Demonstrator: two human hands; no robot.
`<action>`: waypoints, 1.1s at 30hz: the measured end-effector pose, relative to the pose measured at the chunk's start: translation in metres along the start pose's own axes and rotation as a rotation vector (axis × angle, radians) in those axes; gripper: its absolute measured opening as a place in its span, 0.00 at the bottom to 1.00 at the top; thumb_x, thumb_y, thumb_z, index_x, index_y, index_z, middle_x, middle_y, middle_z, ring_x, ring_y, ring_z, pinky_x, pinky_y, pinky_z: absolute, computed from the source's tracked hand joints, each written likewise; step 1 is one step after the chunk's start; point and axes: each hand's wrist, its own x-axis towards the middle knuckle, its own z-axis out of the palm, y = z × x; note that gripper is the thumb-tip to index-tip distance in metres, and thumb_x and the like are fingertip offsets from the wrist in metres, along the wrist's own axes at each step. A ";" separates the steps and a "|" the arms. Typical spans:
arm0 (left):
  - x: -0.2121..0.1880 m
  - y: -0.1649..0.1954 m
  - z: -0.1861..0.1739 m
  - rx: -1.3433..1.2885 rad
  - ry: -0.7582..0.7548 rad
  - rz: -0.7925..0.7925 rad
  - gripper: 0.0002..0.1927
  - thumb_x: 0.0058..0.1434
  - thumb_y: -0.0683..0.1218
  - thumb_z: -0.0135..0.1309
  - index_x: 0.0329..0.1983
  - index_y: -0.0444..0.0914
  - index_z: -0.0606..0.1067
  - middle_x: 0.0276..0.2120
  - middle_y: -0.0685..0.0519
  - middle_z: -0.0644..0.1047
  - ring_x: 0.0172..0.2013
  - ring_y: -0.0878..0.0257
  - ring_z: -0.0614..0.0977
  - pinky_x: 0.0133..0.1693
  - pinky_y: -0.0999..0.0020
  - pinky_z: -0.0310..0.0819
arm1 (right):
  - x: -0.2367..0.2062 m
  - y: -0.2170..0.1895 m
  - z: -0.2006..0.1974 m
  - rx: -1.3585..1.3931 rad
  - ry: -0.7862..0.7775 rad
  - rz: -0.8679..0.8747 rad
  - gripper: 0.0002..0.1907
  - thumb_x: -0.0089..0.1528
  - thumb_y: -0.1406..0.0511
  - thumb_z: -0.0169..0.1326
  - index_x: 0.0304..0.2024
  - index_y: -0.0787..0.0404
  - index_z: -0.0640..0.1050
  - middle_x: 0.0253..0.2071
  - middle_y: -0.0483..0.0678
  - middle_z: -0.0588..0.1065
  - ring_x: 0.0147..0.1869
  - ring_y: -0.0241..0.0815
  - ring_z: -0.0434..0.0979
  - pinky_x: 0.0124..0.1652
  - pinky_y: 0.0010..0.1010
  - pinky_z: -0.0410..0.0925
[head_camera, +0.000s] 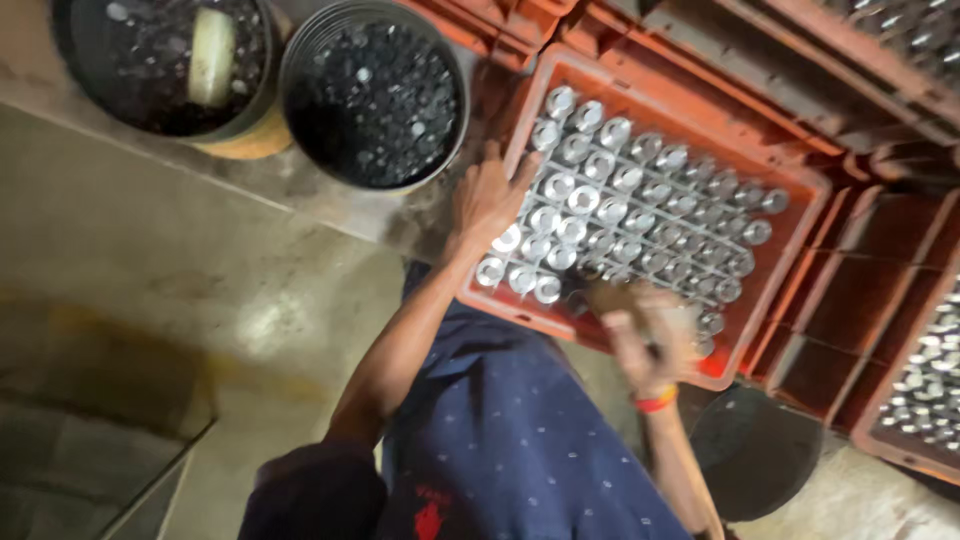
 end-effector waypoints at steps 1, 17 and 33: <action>-0.002 0.001 0.000 0.021 -0.015 -0.006 0.34 0.66 0.68 0.50 0.56 0.33 0.69 0.37 0.31 0.80 0.41 0.31 0.82 0.44 0.40 0.75 | 0.006 0.002 -0.001 0.102 0.120 0.099 0.21 0.62 0.69 0.66 0.55 0.64 0.74 0.49 0.56 0.77 0.56 0.53 0.80 0.54 0.45 0.75; -0.111 -0.032 -0.019 -0.010 0.243 0.264 0.37 0.69 0.55 0.52 0.75 0.34 0.55 0.72 0.33 0.57 0.66 0.33 0.64 0.64 0.45 0.61 | 0.034 0.055 -0.006 0.006 0.211 0.177 0.21 0.67 0.68 0.66 0.60 0.66 0.74 0.55 0.53 0.76 0.56 0.49 0.78 0.57 0.39 0.73; -0.109 -0.034 -0.015 -0.184 0.309 0.275 0.33 0.73 0.53 0.46 0.74 0.32 0.57 0.73 0.34 0.56 0.72 0.36 0.61 0.70 0.47 0.57 | 0.066 0.091 -0.007 -0.154 0.026 -0.006 0.19 0.67 0.66 0.66 0.57 0.67 0.77 0.53 0.57 0.79 0.59 0.52 0.80 0.59 0.44 0.73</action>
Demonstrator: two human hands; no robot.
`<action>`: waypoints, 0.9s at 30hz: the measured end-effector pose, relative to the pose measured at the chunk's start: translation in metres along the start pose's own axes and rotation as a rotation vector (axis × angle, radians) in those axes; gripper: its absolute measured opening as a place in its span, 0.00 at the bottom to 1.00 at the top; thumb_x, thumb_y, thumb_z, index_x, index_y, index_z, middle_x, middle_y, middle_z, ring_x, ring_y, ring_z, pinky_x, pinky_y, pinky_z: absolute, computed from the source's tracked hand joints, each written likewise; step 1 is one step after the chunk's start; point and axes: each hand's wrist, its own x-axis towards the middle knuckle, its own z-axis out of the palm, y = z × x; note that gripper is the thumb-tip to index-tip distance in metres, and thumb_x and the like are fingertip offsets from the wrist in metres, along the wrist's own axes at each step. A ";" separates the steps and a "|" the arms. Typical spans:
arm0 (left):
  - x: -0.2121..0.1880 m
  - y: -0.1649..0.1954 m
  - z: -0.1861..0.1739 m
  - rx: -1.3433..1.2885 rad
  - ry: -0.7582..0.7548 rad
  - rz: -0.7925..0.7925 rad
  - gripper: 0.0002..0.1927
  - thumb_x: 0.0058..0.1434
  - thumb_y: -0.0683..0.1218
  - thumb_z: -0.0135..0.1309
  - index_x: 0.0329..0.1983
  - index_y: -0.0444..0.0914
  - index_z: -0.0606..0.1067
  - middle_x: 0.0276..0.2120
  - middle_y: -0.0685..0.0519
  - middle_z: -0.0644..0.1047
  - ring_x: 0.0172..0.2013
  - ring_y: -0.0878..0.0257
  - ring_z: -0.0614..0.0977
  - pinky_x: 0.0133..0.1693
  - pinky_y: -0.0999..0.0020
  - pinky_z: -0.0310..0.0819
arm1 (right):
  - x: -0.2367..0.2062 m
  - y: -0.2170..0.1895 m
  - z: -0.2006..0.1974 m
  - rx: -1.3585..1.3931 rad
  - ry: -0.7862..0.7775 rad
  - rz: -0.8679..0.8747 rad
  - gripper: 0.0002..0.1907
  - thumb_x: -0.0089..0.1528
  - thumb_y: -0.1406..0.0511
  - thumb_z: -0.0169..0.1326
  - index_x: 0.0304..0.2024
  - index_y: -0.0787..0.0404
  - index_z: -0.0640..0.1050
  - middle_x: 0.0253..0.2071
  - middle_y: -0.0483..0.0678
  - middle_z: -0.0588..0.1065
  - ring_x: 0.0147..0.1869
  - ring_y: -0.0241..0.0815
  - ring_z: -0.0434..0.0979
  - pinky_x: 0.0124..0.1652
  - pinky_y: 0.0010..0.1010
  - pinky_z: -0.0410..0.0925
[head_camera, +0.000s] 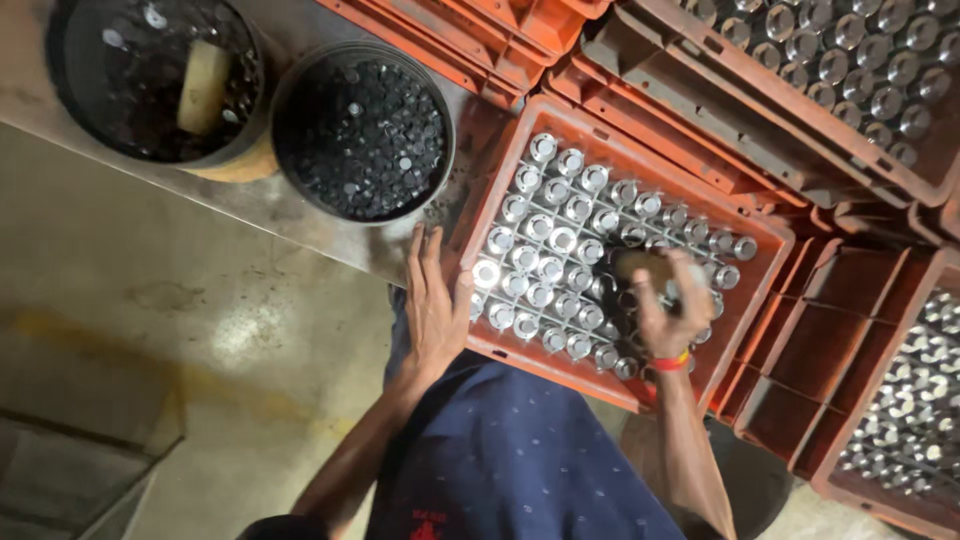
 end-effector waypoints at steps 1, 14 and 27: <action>0.000 0.000 0.000 -0.014 -0.007 -0.022 0.33 0.72 0.53 0.45 0.74 0.31 0.57 0.73 0.34 0.56 0.72 0.36 0.61 0.69 0.48 0.57 | 0.005 0.000 0.004 0.107 0.131 0.030 0.21 0.66 0.65 0.65 0.58 0.65 0.74 0.52 0.54 0.78 0.58 0.50 0.79 0.58 0.43 0.73; 0.002 0.001 -0.001 -0.003 -0.009 0.027 0.31 0.74 0.54 0.44 0.73 0.31 0.58 0.71 0.32 0.60 0.71 0.35 0.63 0.69 0.47 0.57 | 0.019 0.027 0.013 0.052 0.217 0.039 0.14 0.66 0.64 0.64 0.53 0.61 0.80 0.46 0.52 0.80 0.50 0.50 0.79 0.54 0.41 0.74; 0.001 0.002 -0.001 -0.026 -0.004 0.066 0.29 0.74 0.52 0.44 0.73 0.32 0.59 0.70 0.32 0.61 0.70 0.35 0.64 0.69 0.47 0.58 | 0.064 0.058 0.041 0.008 0.183 -0.116 0.21 0.64 0.64 0.65 0.58 0.63 0.79 0.44 0.54 0.81 0.45 0.50 0.79 0.50 0.40 0.76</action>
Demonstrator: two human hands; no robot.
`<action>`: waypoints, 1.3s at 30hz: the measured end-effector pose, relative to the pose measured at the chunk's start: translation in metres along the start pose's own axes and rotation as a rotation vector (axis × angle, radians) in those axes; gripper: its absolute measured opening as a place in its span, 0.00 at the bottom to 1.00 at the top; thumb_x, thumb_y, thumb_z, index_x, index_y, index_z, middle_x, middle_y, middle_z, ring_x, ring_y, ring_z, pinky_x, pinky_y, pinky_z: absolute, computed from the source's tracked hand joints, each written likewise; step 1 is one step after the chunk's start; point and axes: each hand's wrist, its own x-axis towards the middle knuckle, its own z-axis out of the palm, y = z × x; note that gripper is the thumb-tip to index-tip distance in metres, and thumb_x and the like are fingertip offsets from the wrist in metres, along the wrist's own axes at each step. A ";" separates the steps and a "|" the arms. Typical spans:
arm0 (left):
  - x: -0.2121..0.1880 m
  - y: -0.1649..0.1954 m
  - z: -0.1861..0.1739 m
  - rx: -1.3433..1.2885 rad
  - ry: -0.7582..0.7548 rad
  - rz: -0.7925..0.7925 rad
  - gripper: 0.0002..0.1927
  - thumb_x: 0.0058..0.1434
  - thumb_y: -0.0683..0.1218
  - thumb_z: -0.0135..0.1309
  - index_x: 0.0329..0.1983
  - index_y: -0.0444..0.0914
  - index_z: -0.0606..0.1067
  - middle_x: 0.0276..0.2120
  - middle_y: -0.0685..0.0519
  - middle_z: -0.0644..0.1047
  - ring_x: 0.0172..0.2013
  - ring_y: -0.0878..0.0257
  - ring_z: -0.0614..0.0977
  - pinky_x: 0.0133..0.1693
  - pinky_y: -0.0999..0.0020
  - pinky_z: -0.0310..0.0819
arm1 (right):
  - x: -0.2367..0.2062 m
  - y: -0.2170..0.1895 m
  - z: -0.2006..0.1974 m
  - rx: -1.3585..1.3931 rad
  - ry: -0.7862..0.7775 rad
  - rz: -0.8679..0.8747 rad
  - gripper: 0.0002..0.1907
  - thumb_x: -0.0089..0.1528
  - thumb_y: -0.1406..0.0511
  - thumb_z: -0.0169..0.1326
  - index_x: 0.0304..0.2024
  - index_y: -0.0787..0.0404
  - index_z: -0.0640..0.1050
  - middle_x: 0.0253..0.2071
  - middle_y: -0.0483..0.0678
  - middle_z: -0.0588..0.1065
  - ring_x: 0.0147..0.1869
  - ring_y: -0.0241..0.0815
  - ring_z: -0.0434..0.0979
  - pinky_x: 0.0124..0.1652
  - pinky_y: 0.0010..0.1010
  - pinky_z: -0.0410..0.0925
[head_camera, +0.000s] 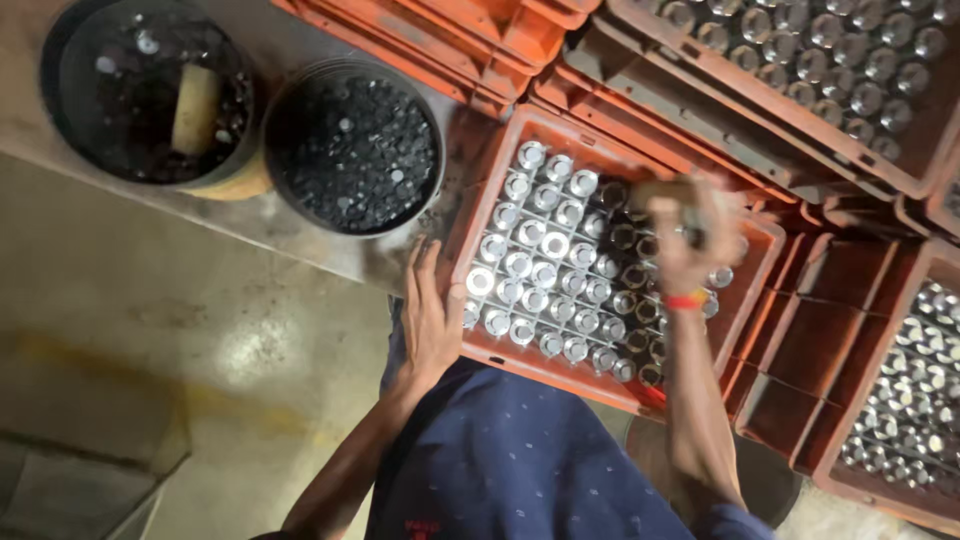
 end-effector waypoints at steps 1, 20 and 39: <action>0.000 0.000 0.000 0.004 -0.003 -0.012 0.29 0.74 0.52 0.44 0.73 0.32 0.59 0.70 0.32 0.61 0.70 0.35 0.64 0.69 0.47 0.58 | -0.007 0.004 -0.003 0.149 0.100 0.065 0.23 0.66 0.63 0.65 0.61 0.61 0.75 0.47 0.53 0.79 0.48 0.50 0.79 0.52 0.42 0.76; -0.001 -0.011 0.003 -0.085 0.058 0.048 0.28 0.75 0.53 0.43 0.70 0.30 0.62 0.68 0.32 0.65 0.68 0.35 0.68 0.68 0.47 0.61 | 0.025 -0.061 0.047 0.336 0.167 0.193 0.28 0.71 0.60 0.67 0.65 0.65 0.68 0.57 0.54 0.76 0.59 0.50 0.77 0.60 0.42 0.74; 0.001 -0.013 0.003 -0.109 0.055 0.140 0.31 0.76 0.57 0.41 0.71 0.30 0.61 0.70 0.33 0.63 0.68 0.36 0.67 0.69 0.45 0.59 | -0.008 -0.068 0.020 0.050 -0.140 0.021 0.19 0.65 0.65 0.66 0.58 0.62 0.78 0.50 0.55 0.80 0.54 0.52 0.81 0.57 0.45 0.75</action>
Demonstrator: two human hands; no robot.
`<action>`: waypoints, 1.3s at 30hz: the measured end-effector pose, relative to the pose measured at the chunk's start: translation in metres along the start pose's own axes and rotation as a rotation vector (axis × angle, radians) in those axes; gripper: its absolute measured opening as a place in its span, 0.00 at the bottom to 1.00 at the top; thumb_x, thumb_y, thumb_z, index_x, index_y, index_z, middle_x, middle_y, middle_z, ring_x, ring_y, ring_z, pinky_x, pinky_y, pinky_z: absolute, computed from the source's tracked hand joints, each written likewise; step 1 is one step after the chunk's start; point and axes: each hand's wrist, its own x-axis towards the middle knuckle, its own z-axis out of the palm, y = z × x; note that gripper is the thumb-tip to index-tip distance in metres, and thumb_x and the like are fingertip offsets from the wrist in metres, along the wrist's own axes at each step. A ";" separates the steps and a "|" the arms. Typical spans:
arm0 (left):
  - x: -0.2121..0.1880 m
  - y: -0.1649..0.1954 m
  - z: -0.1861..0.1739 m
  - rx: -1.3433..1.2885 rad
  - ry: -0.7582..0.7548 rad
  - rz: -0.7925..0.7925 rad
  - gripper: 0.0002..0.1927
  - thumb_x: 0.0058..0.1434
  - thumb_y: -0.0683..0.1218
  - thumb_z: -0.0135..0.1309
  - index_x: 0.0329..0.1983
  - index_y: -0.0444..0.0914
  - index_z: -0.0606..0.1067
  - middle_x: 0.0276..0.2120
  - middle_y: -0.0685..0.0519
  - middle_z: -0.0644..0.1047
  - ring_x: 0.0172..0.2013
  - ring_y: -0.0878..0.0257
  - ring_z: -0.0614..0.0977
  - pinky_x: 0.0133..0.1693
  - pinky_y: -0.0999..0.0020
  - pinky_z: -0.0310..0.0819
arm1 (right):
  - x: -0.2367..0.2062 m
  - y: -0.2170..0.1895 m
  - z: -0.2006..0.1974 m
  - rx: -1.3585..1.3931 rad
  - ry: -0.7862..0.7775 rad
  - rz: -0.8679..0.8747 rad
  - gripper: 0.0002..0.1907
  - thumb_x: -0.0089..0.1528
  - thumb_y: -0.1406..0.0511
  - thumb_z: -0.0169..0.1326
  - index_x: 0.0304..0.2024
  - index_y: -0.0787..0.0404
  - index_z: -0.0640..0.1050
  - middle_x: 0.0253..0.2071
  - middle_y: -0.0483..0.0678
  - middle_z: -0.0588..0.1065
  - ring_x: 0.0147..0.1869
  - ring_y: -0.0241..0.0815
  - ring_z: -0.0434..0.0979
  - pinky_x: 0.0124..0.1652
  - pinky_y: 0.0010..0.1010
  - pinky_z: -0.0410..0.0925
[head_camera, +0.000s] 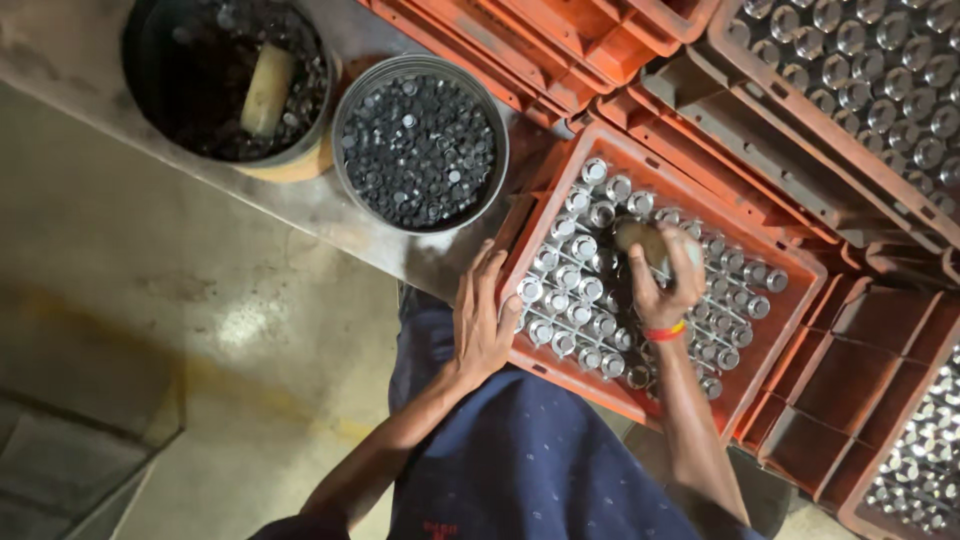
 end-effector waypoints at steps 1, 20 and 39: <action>0.000 0.000 -0.001 0.002 0.007 -0.001 0.31 0.76 0.57 0.41 0.71 0.30 0.61 0.70 0.32 0.62 0.69 0.35 0.67 0.69 0.45 0.59 | -0.002 -0.004 -0.001 0.026 -0.007 0.034 0.20 0.66 0.64 0.65 0.59 0.62 0.77 0.52 0.56 0.79 0.56 0.53 0.80 0.58 0.45 0.74; -0.004 0.000 0.001 -0.024 -0.006 -0.047 0.31 0.77 0.57 0.39 0.72 0.31 0.60 0.71 0.32 0.62 0.70 0.35 0.65 0.70 0.45 0.58 | -0.035 -0.061 -0.011 0.321 0.176 0.117 0.25 0.68 0.68 0.66 0.64 0.62 0.69 0.56 0.51 0.78 0.59 0.47 0.79 0.62 0.38 0.74; -0.004 -0.001 0.002 -0.033 0.019 -0.072 0.30 0.77 0.57 0.38 0.72 0.32 0.60 0.71 0.32 0.62 0.70 0.35 0.66 0.70 0.45 0.58 | -0.055 -0.099 -0.014 0.227 -0.033 0.072 0.17 0.64 0.66 0.66 0.51 0.67 0.76 0.48 0.56 0.79 0.54 0.52 0.82 0.58 0.41 0.76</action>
